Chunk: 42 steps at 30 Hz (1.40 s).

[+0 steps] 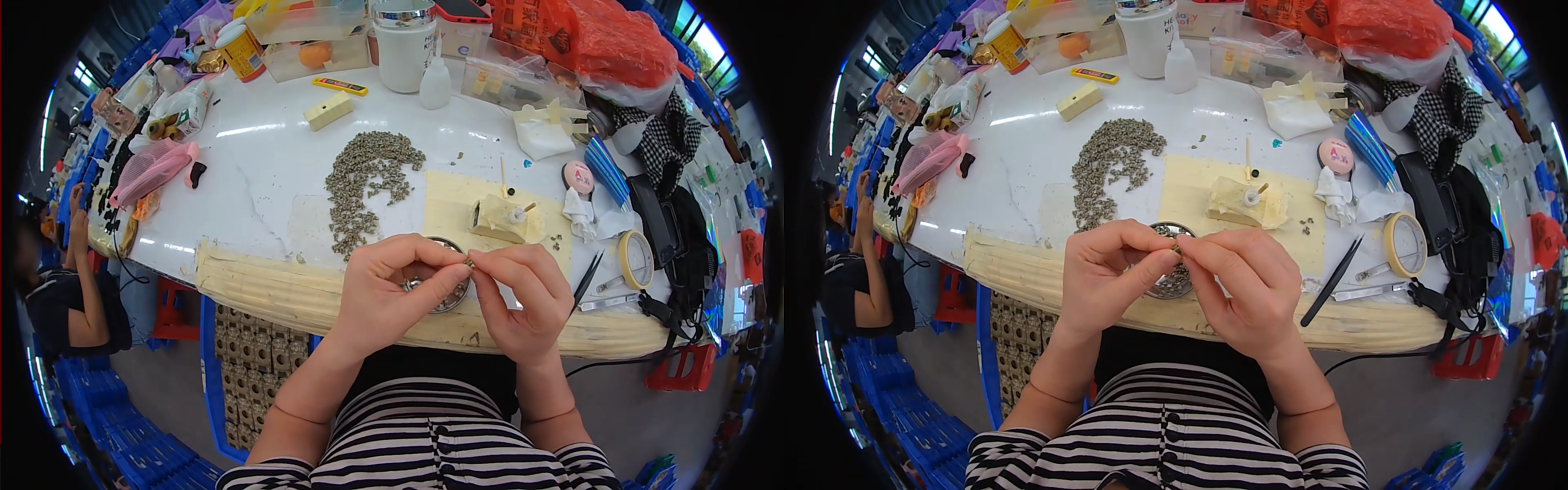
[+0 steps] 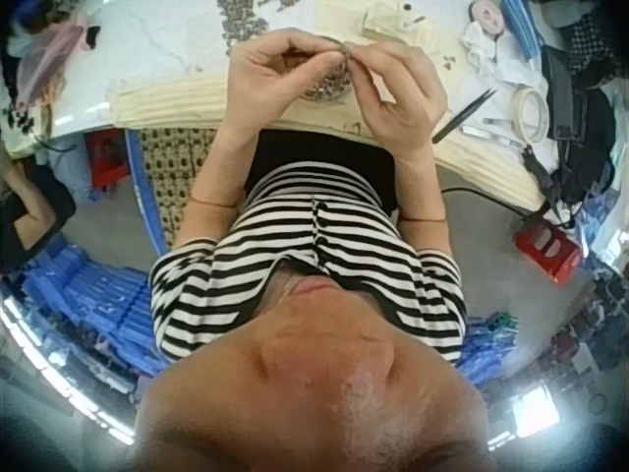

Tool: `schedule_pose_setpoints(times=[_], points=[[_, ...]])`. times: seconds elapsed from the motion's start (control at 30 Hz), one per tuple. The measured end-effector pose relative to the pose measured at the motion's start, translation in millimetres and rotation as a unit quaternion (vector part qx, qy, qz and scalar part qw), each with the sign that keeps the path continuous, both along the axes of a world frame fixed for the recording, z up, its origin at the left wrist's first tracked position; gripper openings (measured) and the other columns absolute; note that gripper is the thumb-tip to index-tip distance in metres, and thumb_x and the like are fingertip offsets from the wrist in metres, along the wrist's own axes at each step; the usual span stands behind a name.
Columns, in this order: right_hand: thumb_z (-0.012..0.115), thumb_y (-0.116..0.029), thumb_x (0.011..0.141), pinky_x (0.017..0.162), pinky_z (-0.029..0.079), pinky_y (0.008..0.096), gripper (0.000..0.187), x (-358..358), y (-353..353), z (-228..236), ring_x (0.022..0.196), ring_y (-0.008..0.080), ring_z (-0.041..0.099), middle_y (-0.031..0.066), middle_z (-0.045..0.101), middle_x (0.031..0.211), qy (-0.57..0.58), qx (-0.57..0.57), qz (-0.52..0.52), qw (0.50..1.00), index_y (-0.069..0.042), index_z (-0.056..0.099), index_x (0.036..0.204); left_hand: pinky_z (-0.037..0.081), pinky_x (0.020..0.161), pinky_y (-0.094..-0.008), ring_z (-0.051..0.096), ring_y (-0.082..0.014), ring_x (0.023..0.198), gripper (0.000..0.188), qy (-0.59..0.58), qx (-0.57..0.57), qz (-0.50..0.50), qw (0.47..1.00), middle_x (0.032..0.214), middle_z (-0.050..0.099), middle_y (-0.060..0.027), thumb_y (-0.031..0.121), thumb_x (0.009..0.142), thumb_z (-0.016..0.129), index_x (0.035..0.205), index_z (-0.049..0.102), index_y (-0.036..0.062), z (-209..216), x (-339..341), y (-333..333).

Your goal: The person picks small metal rings and components from a pile on the table and places them into a small metal dish by hand.

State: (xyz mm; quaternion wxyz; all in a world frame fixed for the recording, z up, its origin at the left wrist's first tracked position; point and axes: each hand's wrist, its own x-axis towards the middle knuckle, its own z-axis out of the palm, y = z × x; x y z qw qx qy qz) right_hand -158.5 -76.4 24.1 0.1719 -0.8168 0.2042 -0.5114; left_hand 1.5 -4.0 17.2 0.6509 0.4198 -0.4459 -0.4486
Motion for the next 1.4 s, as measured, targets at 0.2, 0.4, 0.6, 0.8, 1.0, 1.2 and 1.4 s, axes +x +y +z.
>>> schedule_pose_setpoints(times=[0.2,0.4,0.6,0.8,1.0,1.2,1.4], points=[[0.076,0.007,0.072,0.058,0.049,0.0301,0.025,-2,2,-1,0.068,0.0212,0.063,0.0074,0.066,0.082,0.009,0.032,0.006,0.999,-0.003,0.073,0.094,0.055,0.073,-0.0216,0.066,-0.0090,0.082,0.012,0.039,0.030,-0.021,0.999,0.091,0.071,-0.0078,-0.002,0.086,0.073,0.098,0.071,-0.0054,-4,1,1],[0.072,0.007,0.078,0.063,0.050,0.0301,0.016,-4,3,-1,0.072,0.0225,0.063,0.0098,0.065,0.083,0.003,0.118,0.030,0.993,0.000,0.069,0.092,0.054,0.069,-0.0237,0.067,-0.0123,0.076,0.014,-0.160,-0.057,0.065,0.983,0.086,0.070,-0.0081,-0.002,0.082,0.076,0.096,0.073,-0.0012,-1,-3,-2],[0.070,0.005,0.081,0.065,0.049,0.0294,0.010,-7,3,0,0.073,0.0213,0.062,0.0101,0.065,0.083,0.007,0.177,0.062,0.982,0.002,0.067,0.091,0.051,0.066,-0.0268,0.066,-0.0175,0.075,0.019,-0.283,-0.139,0.095,0.944,0.084,0.070,-0.0098,-0.006,0.075,0.078,0.092,0.073,-0.0013,3,2,-6],[0.070,0.005,0.081,0.064,0.048,0.0277,0.008,-8,2,0,0.071,0.0190,0.061,0.0093,0.065,0.081,-0.004,0.197,0.078,0.977,0.002,0.067,0.089,0.051,0.065,-0.0281,0.066,-0.0195,0.074,0.015,-0.348,-0.181,0.121,0.912,0.083,0.069,-0.0101,-0.005,0.077,0.077,0.090,0.072,-0.0004,3,3,-8],[0.070,0.004,0.080,0.064,0.048,0.0278,0.008,-7,1,0,0.071,0.0198,0.061,0.0086,0.065,0.081,-0.002,0.179,0.079,0.981,0.002,0.066,0.087,0.050,0.062,-0.0310,0.064,-0.0225,0.072,0.017,-0.315,-0.161,0.109,0.929,0.080,0.066,-0.0087,-0.003,0.079,0.075,0.094,0.071,0.0014,0,1,-7],[0.073,0.006,0.076,0.064,0.049,0.0292,0.016,-3,4,-1,0.072,0.0215,0.062,0.0080,0.066,0.084,-0.036,0.141,0.052,0.988,-0.001,0.069,0.089,0.052,0.068,-0.0268,0.065,-0.0161,0.077,0.011,-0.215,-0.084,0.049,0.972,0.085,0.067,-0.0085,-0.002,0.086,0.071,0.097,0.070,-0.0004,-1,2,-2],[0.075,0.006,0.073,0.063,0.050,0.0291,0.022,-3,3,-2,0.073,0.0212,0.063,0.0081,0.067,0.085,-0.008,0.064,0.046,0.997,-0.003,0.071,0.093,0.053,0.071,-0.0240,0.063,-0.0088,0.081,0.009,0.028,0.038,-0.062,0.997,0.093,0.068,-0.0069,0.002,0.093,0.066,0.099,0.068,-0.0052,-2,3,2]])
